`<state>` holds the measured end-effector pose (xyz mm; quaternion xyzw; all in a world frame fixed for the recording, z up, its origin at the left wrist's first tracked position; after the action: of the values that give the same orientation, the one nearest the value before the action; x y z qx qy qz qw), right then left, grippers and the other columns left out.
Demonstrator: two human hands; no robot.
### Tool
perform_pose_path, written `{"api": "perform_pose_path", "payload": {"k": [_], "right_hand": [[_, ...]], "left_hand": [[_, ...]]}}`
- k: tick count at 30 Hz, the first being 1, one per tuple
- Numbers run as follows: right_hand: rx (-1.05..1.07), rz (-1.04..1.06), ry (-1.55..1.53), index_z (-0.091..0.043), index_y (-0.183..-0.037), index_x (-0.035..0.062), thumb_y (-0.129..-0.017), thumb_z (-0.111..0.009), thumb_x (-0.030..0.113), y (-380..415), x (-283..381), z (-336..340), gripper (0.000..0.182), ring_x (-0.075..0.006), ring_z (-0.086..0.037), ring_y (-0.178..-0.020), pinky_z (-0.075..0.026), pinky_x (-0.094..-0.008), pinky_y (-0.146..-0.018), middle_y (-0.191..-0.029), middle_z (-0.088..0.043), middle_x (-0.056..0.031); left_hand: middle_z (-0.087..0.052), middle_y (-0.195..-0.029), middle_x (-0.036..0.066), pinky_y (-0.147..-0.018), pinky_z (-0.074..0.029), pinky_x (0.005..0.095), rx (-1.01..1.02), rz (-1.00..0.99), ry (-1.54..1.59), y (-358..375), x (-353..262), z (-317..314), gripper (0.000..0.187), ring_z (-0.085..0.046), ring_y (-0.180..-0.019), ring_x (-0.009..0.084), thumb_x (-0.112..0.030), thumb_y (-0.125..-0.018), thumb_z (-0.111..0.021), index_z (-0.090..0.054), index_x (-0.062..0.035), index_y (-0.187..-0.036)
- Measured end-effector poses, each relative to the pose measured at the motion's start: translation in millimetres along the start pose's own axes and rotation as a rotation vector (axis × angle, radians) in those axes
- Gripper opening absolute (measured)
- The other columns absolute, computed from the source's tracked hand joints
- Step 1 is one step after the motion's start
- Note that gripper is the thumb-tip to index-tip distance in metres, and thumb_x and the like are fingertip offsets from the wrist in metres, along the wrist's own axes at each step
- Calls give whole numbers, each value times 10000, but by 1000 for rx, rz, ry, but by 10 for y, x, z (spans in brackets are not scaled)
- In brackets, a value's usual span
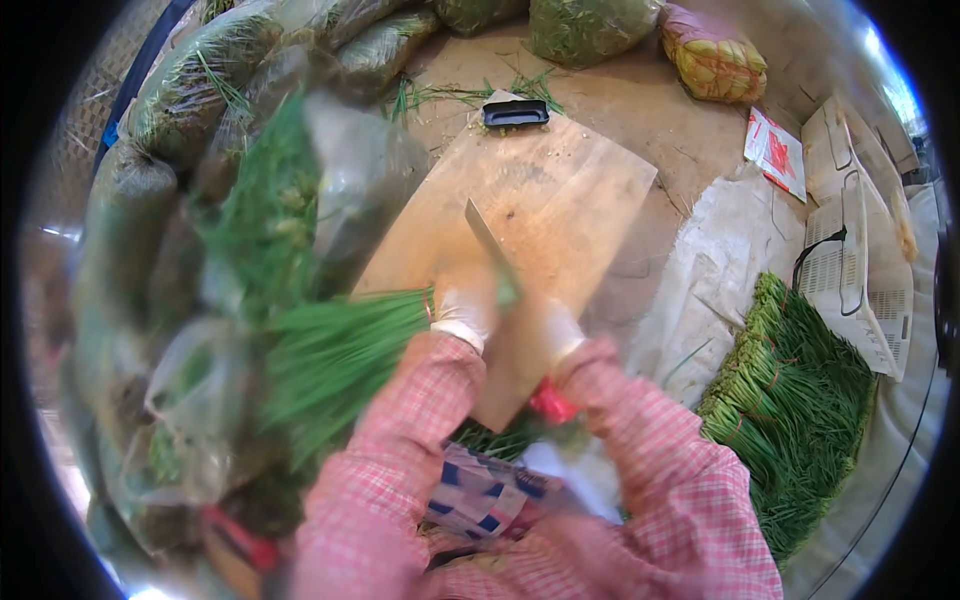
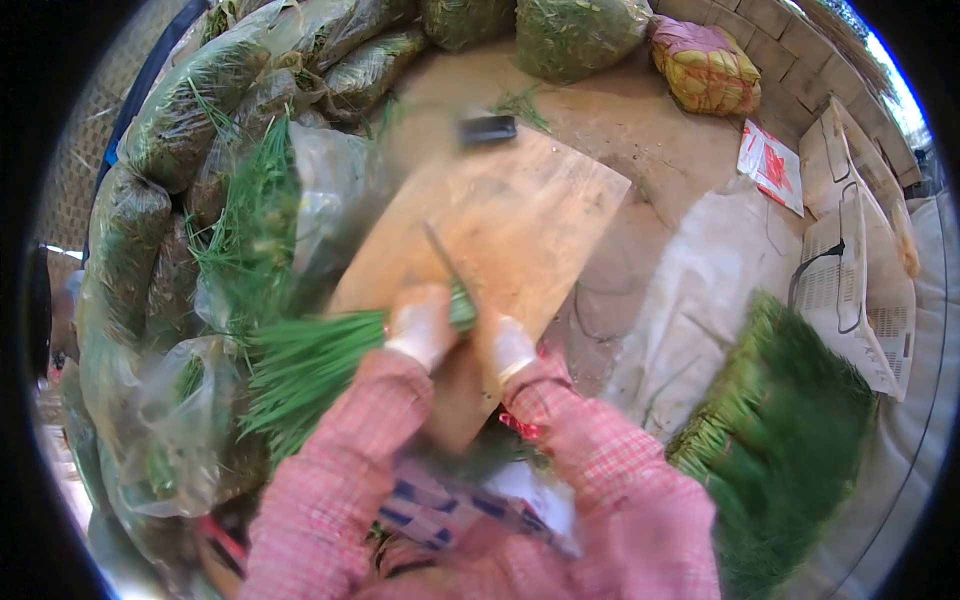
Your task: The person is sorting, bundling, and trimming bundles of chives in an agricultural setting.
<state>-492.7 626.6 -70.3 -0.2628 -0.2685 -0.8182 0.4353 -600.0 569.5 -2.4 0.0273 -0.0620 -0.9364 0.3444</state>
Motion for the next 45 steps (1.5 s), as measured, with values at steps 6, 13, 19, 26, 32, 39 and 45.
{"api": "perform_pose_path", "payload": {"k": [6,13,19,26,32,39,45], "right_hand": [[73,45,-13,-584,-882,20,-848,-445,237,299,0,313,260,-422,-589,-745,-479,-486,-628,-751,-605,-243],[-61,124,170,-614,-819,87,-813,-513,202,-537,-258,-566,153,-307,-608,-645,-486,-419,-568,-695,-607,-158],[-38,257,580,-623,-912,89,-825,-471,144,-1571,-457,-855,183,-236,-612,-736,-488,-360,-630,-804,-636,-114],[-671,288,460,-581,-1001,78,-773,-558,189,-127,199,766,254,-247,-572,-752,-463,-362,-634,-798,-589,-113],[254,33,-867,-471,-1200,4,-730,-663,334,1011,26,439,605,-263,-542,-993,-442,-354,-827,-1053,-577,-160],[-629,514,35,-258,-1321,-19,-443,-797,434,2449,304,2863,1126,-410,-243,-1264,-154,-522,-1042,-1342,-288,-251],[-406,344,-553,-277,-1317,-20,-492,-835,174,2695,-439,2888,1015,-337,-473,-1127,-369,-373,-963,-1207,-464,-226]], "left_hand": [[-617,-753,156,-640,-493,384,-42,0,42,49,-46,65,191,-615,-704,307,-130,-608,-659,-605,-44,-770],[-601,-716,130,-594,-476,414,-140,-40,127,120,-49,178,198,-595,-666,324,-155,-623,-659,-572,-81,-785],[-594,-820,113,-690,-481,373,-56,-154,772,494,337,-144,353,-584,-748,239,-221,-677,-700,-556,-44,-947],[-570,-1038,97,-840,-421,301,-304,-319,829,1184,328,1528,593,-542,-940,195,29,-621,-675,-458,24,-1173],[-563,-876,94,-750,-456,319,-310,-813,357,1828,-1018,2438,232,-558,-780,214,-176,-728,-608,-499,-67,-901],[-560,-916,91,-791,-448,334,-619,-1056,892,1848,-1624,2803,220,-557,-828,217,-203,-712,-611,-533,-76,-873],[-513,-1137,112,-912,-387,332,-104,-610,1412,1330,-2571,2067,513,-502,-1028,222,-230,-700,-646,-462,-19,-1130]]}}
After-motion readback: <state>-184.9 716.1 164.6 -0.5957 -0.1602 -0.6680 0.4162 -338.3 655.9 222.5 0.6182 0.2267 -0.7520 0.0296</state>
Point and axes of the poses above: each hand's wrist, its own y-axis away from the middle knuckle, its own z-axis out of the back of the hand, x = y × z, the point moved 8 cm from there along -y, towards the middle knuckle
